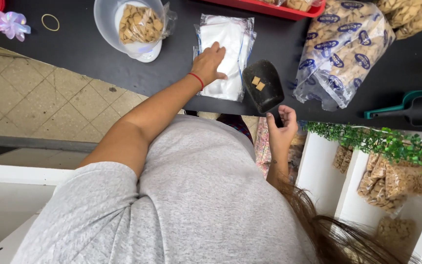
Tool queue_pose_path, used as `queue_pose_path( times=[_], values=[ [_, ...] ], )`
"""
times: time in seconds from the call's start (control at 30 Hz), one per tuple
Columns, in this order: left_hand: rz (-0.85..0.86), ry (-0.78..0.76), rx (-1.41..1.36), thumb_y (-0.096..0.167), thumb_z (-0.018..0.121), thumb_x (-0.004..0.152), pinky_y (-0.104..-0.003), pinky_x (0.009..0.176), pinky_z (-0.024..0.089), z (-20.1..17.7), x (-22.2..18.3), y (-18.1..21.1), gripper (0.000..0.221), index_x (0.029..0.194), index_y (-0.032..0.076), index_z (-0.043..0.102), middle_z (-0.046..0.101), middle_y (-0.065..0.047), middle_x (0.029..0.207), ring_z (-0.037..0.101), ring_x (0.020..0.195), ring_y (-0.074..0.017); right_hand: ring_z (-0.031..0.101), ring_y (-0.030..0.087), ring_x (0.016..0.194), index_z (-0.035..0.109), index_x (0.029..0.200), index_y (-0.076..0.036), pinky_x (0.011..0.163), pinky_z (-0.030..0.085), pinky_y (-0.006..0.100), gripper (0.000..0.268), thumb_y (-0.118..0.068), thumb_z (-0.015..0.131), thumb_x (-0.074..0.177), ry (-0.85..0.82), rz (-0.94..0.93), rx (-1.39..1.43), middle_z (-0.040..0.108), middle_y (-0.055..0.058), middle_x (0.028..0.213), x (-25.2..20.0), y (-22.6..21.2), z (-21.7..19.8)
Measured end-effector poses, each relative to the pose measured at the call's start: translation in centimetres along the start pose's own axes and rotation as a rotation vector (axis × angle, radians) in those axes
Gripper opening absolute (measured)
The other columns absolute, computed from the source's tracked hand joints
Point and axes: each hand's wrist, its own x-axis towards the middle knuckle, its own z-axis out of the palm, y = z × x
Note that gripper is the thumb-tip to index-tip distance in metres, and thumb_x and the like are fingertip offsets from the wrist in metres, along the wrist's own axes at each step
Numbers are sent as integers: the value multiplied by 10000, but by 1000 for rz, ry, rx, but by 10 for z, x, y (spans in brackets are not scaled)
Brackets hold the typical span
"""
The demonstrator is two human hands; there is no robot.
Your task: The person scoops small beige snack pieces from a bulk bag into a black scoop, then pours them into a clear plastic bag. The person repeats this process multiple times, filling several bags and placing them into a red tray. The person also uses a white bowl to temporarily hold some snack pieces.
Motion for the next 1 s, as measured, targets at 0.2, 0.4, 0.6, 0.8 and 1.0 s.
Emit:
queue_pose_path(
  times=[0.2,0.4,0.6,0.8,1.0],
  values=[
    [-134,-145,-21,584,1008,603,-480,729,552,-2,3,1,919,1152,38,515,457,-131,1220,517,948,-315,614,151,971,593,1140,-78,854,515,286,252,-99,712,918,66,131,41,639,49,1034,-18,5,-3],
    [-134,-79,-206,363,950,778,-423,759,484,-10,-5,-1,555,1007,120,506,496,-92,1122,505,897,-282,623,159,990,600,1131,-74,882,517,285,264,-81,718,895,109,108,45,653,58,1047,-22,9,-7],
    [7,38,-249,246,861,903,-509,705,459,14,1,-29,392,1003,117,504,488,-117,1113,565,911,-376,596,151,979,587,1123,-92,885,502,289,258,-80,722,904,208,87,63,622,38,1043,-28,36,-10],
    [-73,-60,-72,618,999,547,-536,802,503,-5,-7,-4,846,1083,152,539,461,-92,1196,547,1048,-339,626,129,940,577,1140,-68,863,526,278,279,-154,718,915,498,232,48,651,50,1029,-31,107,-40],
    [-81,-21,-121,357,847,900,-504,833,463,-9,-17,-1,415,1075,149,533,458,-71,1151,508,1039,-314,616,166,922,575,1155,-94,840,503,322,294,-196,709,914,524,220,-170,648,48,1035,10,153,-58]
  ],
)
